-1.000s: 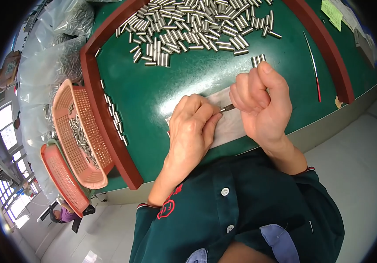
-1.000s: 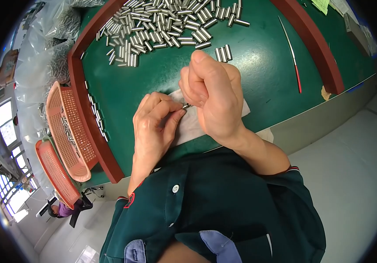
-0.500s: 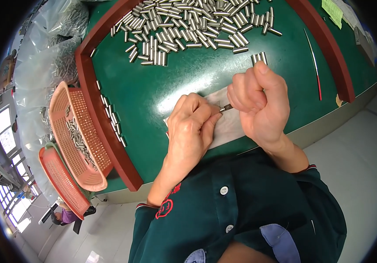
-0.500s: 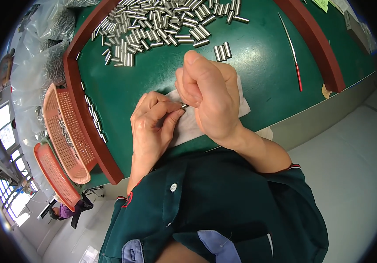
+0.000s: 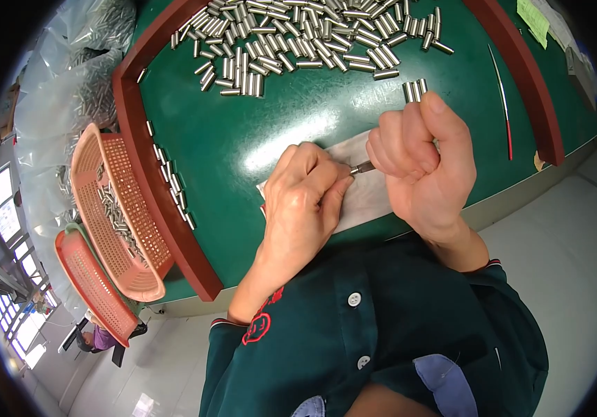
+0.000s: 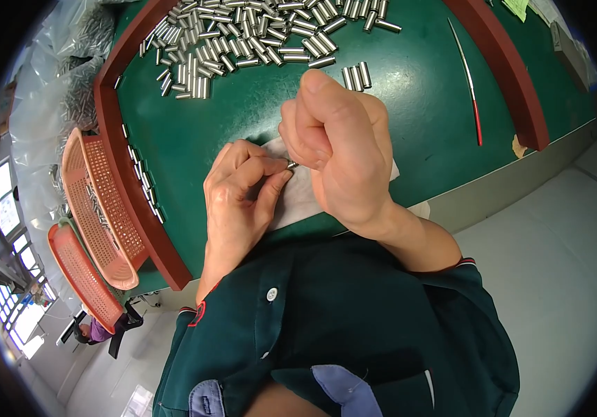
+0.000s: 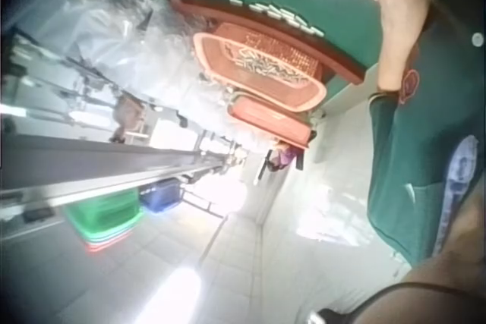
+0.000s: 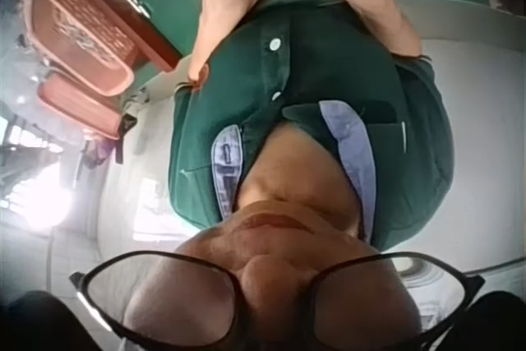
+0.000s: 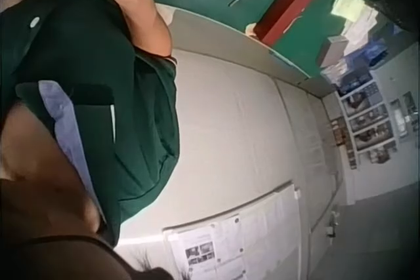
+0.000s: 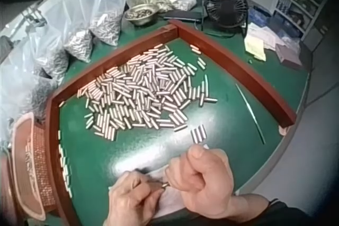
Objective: Inspecting and assembling small metal cylindrical components using a precision needle tool at an industrial workstation.
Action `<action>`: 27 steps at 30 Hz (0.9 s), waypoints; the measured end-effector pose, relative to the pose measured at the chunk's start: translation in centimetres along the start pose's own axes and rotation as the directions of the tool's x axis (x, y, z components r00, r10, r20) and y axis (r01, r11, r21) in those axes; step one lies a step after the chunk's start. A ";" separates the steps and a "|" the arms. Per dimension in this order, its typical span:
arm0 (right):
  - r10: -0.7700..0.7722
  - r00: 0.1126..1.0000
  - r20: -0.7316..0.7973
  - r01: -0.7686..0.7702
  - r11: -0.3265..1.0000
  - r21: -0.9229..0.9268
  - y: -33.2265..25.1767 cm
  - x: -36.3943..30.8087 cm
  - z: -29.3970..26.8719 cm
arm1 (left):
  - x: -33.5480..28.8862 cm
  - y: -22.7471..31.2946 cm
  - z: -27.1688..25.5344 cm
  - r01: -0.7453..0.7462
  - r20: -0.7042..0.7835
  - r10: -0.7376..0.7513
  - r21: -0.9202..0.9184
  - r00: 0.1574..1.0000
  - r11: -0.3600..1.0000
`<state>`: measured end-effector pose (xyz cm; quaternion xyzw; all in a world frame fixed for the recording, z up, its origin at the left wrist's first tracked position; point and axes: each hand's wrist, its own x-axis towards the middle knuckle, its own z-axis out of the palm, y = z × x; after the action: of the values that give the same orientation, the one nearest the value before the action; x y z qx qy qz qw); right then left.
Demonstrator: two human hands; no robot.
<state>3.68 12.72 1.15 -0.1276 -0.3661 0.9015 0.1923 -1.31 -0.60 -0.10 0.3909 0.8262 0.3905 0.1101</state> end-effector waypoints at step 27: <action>-0.181 0.978 0.102 0.203 0.939 -0.276 1.3 -1.0 1.5 | 0.2 -0.2 0.0 -0.018 -0.006 0.018 -0.033 1.000 0.999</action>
<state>3.72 10.52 1.37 -0.0835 -0.5097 0.8205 0.2450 -1.60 -0.50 -0.24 0.3951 0.8164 0.4064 0.1106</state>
